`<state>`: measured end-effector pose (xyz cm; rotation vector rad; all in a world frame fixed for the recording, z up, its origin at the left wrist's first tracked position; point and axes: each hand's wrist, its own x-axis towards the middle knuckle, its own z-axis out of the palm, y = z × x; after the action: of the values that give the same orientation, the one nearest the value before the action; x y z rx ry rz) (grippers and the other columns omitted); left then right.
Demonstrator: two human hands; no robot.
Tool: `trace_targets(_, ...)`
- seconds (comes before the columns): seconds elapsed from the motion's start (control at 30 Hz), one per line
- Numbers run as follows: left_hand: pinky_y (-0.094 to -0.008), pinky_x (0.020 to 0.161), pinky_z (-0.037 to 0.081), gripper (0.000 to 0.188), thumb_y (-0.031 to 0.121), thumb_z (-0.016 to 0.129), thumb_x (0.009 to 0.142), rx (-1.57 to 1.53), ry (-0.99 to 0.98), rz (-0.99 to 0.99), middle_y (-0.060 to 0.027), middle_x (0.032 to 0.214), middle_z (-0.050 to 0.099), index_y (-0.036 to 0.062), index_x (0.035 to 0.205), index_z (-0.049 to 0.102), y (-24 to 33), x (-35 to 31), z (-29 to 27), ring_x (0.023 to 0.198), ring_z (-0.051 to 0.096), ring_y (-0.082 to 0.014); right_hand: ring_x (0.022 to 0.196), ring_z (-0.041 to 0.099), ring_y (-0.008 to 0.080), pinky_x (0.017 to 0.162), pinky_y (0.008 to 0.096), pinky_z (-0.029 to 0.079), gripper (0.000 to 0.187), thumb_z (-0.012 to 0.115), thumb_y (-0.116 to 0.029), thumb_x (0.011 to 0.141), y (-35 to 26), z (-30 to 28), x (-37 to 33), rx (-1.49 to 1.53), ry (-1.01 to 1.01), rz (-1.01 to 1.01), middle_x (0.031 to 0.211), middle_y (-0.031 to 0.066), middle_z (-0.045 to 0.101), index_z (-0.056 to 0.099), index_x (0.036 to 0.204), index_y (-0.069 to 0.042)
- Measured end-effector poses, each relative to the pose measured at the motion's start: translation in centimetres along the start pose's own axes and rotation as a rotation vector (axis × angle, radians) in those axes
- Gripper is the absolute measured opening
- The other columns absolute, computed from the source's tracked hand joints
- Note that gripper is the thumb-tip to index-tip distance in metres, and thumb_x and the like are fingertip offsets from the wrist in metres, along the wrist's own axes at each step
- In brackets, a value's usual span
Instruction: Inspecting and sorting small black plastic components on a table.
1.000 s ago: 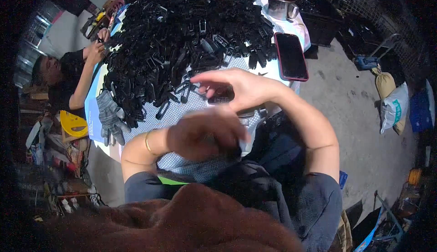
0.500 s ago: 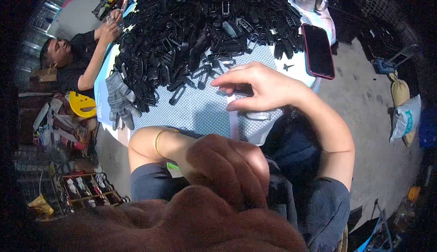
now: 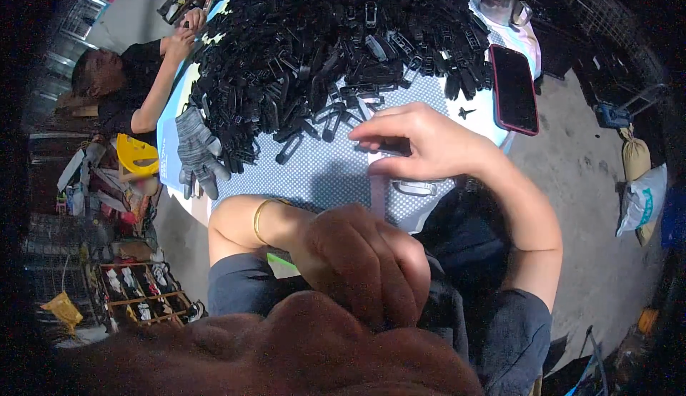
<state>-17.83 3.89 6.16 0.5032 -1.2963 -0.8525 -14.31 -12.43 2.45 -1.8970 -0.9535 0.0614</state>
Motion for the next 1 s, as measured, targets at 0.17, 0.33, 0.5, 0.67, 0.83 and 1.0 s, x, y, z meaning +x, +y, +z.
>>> trace_targets(0.17, -0.0344, 0.078, 0.046, 0.013, 0.018, 0.059, 0.084, 0.079, -0.085, -0.106, -0.0145, 0.096, 0.061, 0.0044, 0.084, 0.060, 0.5, 0.4, -1.6, 0.091, 0.056, -0.0287, 0.078, 0.061, 0.0197, 0.068, 0.0302, 0.050, 0.038, 0.070, -0.012, 0.069, -0.3, -0.9, -0.3, -0.086, 0.116, -0.002, 0.089, 0.0125, 0.062, 0.059, 0.103, 0.000)
trace_targets(0.33, -0.0299, 0.079, 0.044, 0.021, 0.001, 0.065, 0.068, 0.719, 0.295, -0.256, -0.0069, 0.092, 0.054, 0.0054, 0.088, 0.062, -2.0, 0.0, -6.9, 0.088, 0.054, -0.0191, 0.066, 0.061, 0.0269, 0.062, 0.0340, 0.048, 0.029, 0.064, -0.021, 0.075, 0.9, -6.5, -3.2, -0.852, 0.554, 0.569, 0.075, 0.0166, 0.062, 0.061, 0.096, 0.000)
trace_targets(0.5, -0.0298, 0.074, 0.045, 0.025, 0.002, 0.067, 0.063, 1.073, 0.494, -0.324, -0.0080, 0.087, 0.055, 0.0030, 0.087, 0.059, -2.6, -0.2, -9.3, 0.083, 0.055, -0.0220, 0.078, 0.060, 0.0336, 0.066, 0.0411, 0.047, 0.045, 0.055, -0.045, 0.080, 4.7, -7.3, -4.9, -1.183, 0.365, 0.844, 0.083, 0.0186, 0.061, 0.060, 0.092, -0.001)
trace_targets(0.67, -0.0268, 0.070, 0.045, 0.025, 0.001, 0.069, 0.065, 1.157, 0.463, -0.387, -0.0057, 0.085, 0.055, 0.0021, 0.087, 0.058, -2.9, -0.5, -9.6, 0.079, 0.055, -0.0167, 0.070, 0.060, 0.0329, 0.057, 0.0378, 0.049, 0.056, 0.052, -0.052, 0.079, 5.9, -5.0, -3.6, -1.220, 0.390, 0.787, 0.085, 0.0207, 0.056, 0.058, 0.098, 0.000)
trace_targets(0.83, -0.0356, 0.074, 0.043, 0.026, 0.007, 0.069, 0.062, 1.223, 0.196, -0.405, -0.0090, 0.083, 0.054, 0.0038, 0.085, 0.056, -3.4, -0.7, -8.6, 0.081, 0.051, -0.0271, 0.074, 0.059, 0.0380, 0.063, 0.0408, 0.050, 0.058, 0.055, -0.050, 0.078, 5.4, -3.7, -2.7, -1.076, 0.472, 0.725, 0.088, 0.0258, 0.053, 0.056, 0.103, 0.002)
trace_targets(1.0, -0.0370, 0.079, 0.041, 0.028, 0.011, 0.069, 0.066, 1.221, 0.050, -0.384, -0.0106, 0.087, 0.055, 0.0010, 0.088, 0.055, -3.9, -1.5, -6.9, 0.086, 0.051, -0.0296, 0.081, 0.057, 0.0401, 0.071, 0.0423, 0.048, 0.051, 0.062, -0.042, 0.076, 6.0, -1.8, -1.9, -0.844, 0.502, 0.607, 0.094, 0.0259, 0.052, 0.057, 0.102, 0.002)
